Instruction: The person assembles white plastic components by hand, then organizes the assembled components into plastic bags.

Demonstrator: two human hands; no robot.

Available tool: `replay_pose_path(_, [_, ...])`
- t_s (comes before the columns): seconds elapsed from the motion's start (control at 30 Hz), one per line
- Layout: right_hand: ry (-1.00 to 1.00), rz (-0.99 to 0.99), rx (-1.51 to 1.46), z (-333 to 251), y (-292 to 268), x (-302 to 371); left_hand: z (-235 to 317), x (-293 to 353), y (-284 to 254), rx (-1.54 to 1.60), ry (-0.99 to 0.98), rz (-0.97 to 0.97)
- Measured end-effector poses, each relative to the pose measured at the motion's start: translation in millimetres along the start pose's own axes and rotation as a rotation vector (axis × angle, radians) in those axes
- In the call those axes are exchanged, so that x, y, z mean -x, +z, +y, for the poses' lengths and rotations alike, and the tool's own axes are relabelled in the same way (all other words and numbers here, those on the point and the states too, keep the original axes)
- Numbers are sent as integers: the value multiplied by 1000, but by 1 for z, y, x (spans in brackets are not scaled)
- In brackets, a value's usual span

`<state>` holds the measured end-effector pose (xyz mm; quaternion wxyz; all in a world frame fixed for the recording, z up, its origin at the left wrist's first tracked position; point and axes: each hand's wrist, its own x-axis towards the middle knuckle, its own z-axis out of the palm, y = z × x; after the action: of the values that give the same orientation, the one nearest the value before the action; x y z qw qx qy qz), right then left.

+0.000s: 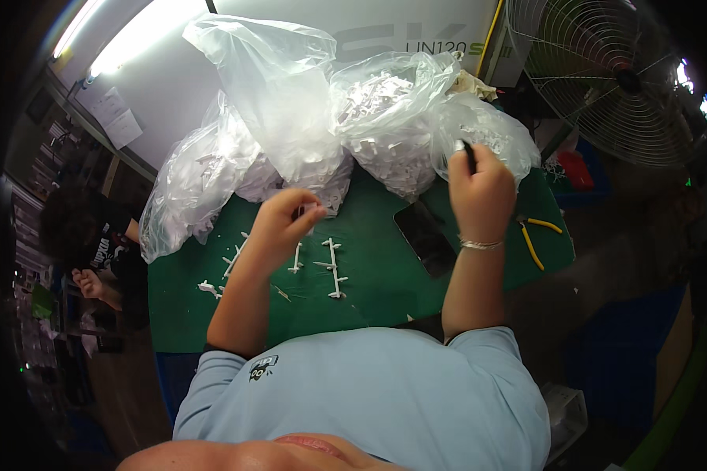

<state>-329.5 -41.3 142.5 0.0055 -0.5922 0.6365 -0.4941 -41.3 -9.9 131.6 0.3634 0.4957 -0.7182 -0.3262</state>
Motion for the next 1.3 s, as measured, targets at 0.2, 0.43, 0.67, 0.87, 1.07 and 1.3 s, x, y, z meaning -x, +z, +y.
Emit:
replay_pose_path(0.2, [169, -21, 273, 25, -15, -27, 44, -111, 18, -289, 473, 429])
replay_pose_path(0.43, [111, -121, 30, 17, -4, 5, 13, -68, -6, -382, 521, 491])
replay_pose_path(0.67, [75, -287, -174, 0, 30, 32, -53, 82, -108, -453, -6, 696])
replay_pose_path(0.87, [-111, -552, -261, -44, 79, 69, -108, 174, -133, -574, -428, 527])
replay_pose_path(1.07, [-337, -710, -265, -98, 120, 98, -104, 157, -105, -911, -259, 305])
replay_pose_path(1.3, [-516, -670, -356, -92, 144, 121, -105, 121, -99, -970, -269, 179])
